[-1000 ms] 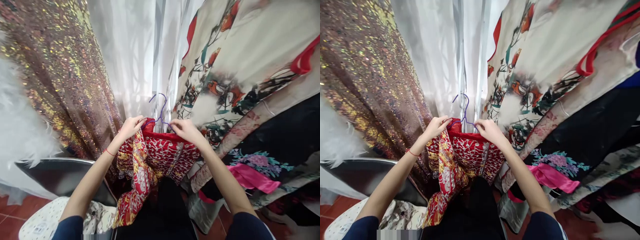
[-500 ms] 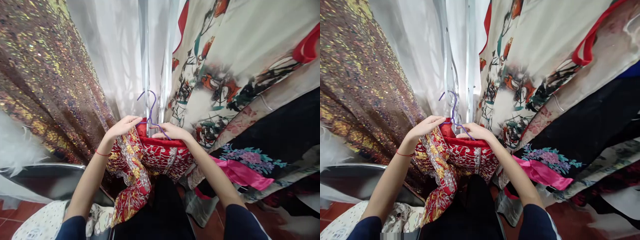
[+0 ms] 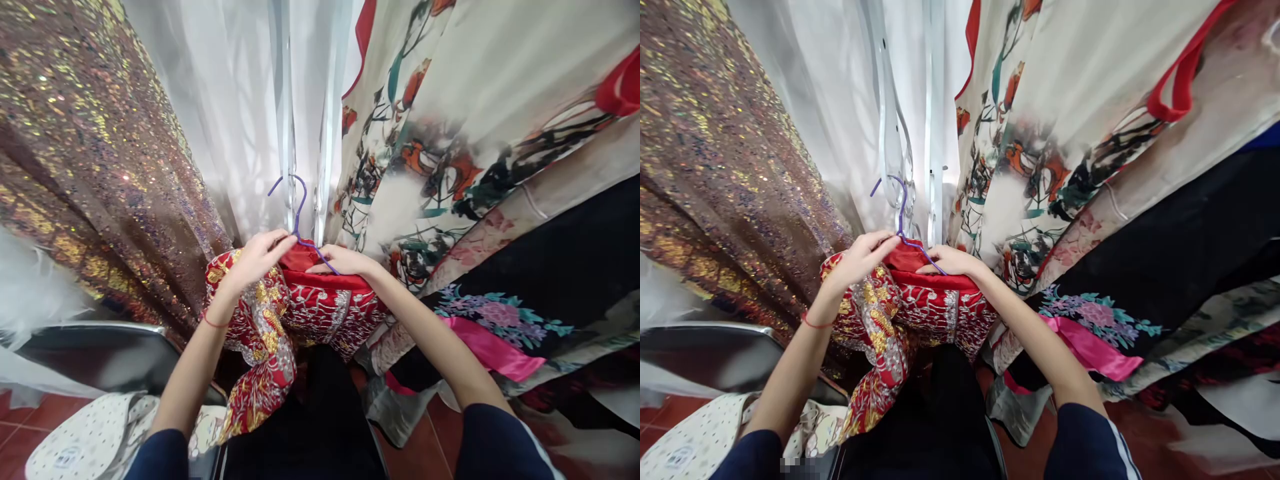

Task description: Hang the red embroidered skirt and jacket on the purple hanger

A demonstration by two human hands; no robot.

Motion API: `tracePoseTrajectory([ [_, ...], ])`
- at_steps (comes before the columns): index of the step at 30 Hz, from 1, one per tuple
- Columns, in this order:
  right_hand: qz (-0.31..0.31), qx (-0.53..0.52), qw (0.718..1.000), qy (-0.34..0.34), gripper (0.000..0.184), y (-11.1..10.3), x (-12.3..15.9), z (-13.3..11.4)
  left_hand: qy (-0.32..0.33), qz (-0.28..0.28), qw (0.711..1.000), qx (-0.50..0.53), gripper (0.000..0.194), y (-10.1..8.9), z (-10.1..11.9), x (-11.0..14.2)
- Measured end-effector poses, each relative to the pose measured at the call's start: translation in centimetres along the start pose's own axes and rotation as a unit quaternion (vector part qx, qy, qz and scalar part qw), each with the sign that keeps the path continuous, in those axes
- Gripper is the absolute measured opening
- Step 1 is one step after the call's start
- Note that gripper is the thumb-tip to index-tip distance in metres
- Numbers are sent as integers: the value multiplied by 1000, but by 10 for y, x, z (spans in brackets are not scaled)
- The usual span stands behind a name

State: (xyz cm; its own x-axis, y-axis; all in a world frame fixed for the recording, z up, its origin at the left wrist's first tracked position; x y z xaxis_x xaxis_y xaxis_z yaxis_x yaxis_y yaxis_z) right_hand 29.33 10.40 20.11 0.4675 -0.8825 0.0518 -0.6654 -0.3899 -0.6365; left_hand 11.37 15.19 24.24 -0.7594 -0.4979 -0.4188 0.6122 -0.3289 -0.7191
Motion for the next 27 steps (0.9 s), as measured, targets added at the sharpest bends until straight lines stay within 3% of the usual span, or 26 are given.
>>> tracePoseTrajectory([
  [2,39,17,999,32,50,-4,7,5,2,139,986,-97,32,10,10,25],
  [4,69,25,996,49,50,-5,14,8,-15,282,951,-126,25,29,20,58],
  [5,84,33,995,49,50,-5,17,8,-28,324,939,-116,17,44,23,76],
  [6,103,43,993,43,49,-5,20,6,-32,318,943,-91,13,63,24,90],
  [7,125,56,990,34,48,-5,23,4,-38,250,966,-55,14,85,23,100],
  [8,151,67,986,23,46,-5,26,2,-70,141,987,-5,17,110,20,109],
  [10,198,77,977,-3,42,-5,33,-4,-163,3,984,73,34,148,8,129],
  [12,227,67,971,-21,38,-3,38,-7,-249,-22,967,55,52,164,-6,145],
  [14,247,60,967,-29,37,-1,42,-8,-324,21,946,-4,60,157,-23,156],
  [17,262,95,960,-17,36,4,43,-9,-408,108,900,-109,74,123,-47,164],
  [22,268,159,950,-1,33,14,41,-12,-515,296,774,-219,107,57,-80,161],
  [24,275,163,948,1,32,17,41,-13,-509,352,753,-226,99,42,-87,155],
  [27,289,167,943,-2,30,20,40,-12,-474,380,759,-233,65,29,-95,150],
])
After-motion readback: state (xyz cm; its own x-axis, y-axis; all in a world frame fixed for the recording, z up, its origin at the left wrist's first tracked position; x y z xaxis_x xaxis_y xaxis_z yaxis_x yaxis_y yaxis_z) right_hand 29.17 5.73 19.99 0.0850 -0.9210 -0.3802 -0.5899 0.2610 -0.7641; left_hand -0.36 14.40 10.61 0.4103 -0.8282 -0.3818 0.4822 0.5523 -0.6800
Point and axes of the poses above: each hand's wrist, its own x-axis away from the middle knuckle, its own y-axis out of the palm, z = x × y, the point moved 4 cm from there along -x, towards the middle knuckle, and after that the axes turned 7 degrees about -z, right-handed, at the moved point
